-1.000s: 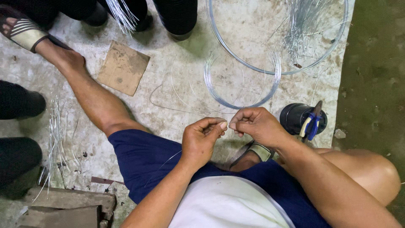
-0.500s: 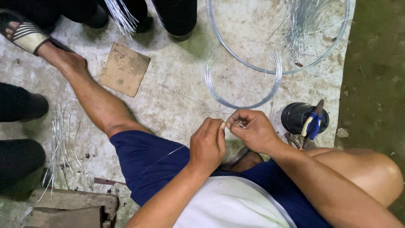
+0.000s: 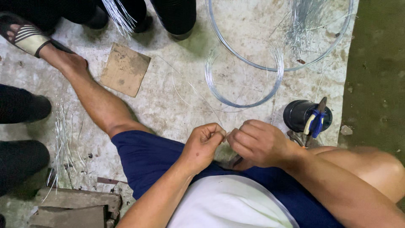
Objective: The person sits on the floor and repeatedly cuts thin metal wire into short segments using pliers. The person holds the wire with one hand, cuts it with the pliers, and places the cut pieces into a nearby container.
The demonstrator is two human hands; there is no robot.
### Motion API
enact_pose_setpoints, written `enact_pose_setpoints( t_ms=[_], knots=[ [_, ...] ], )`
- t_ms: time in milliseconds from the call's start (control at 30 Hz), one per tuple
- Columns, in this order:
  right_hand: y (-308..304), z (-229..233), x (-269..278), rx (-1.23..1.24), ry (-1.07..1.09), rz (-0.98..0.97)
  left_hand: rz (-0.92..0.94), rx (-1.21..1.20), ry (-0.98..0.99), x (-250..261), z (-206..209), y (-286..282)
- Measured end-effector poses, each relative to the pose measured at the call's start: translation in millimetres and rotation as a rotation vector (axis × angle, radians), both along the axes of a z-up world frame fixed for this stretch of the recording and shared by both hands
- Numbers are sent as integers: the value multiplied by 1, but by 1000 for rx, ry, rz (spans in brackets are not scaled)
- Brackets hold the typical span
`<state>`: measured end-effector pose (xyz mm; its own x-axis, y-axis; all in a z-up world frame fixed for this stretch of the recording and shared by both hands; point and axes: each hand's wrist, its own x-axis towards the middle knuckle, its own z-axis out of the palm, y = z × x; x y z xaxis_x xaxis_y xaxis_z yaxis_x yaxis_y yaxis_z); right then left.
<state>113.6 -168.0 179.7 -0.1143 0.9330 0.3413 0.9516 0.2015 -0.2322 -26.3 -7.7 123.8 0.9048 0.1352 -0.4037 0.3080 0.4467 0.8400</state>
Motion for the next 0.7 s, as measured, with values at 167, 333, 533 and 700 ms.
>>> enact_pose_setpoints(
  t_ms=[167,333,533,700],
  knots=[
    [2,-18,-9,17,685,-240,54,402,-174,-12,20,7],
    [-5,-50,-22,-261,1838,-424,101,810,-453,-6,38,12],
    [-14,-67,-31,-185,2207,-513,64,948,-576,-2,45,15],
    [-12,-62,-35,-151,2258,-503,61,951,-572,-2,44,15]
  ],
)
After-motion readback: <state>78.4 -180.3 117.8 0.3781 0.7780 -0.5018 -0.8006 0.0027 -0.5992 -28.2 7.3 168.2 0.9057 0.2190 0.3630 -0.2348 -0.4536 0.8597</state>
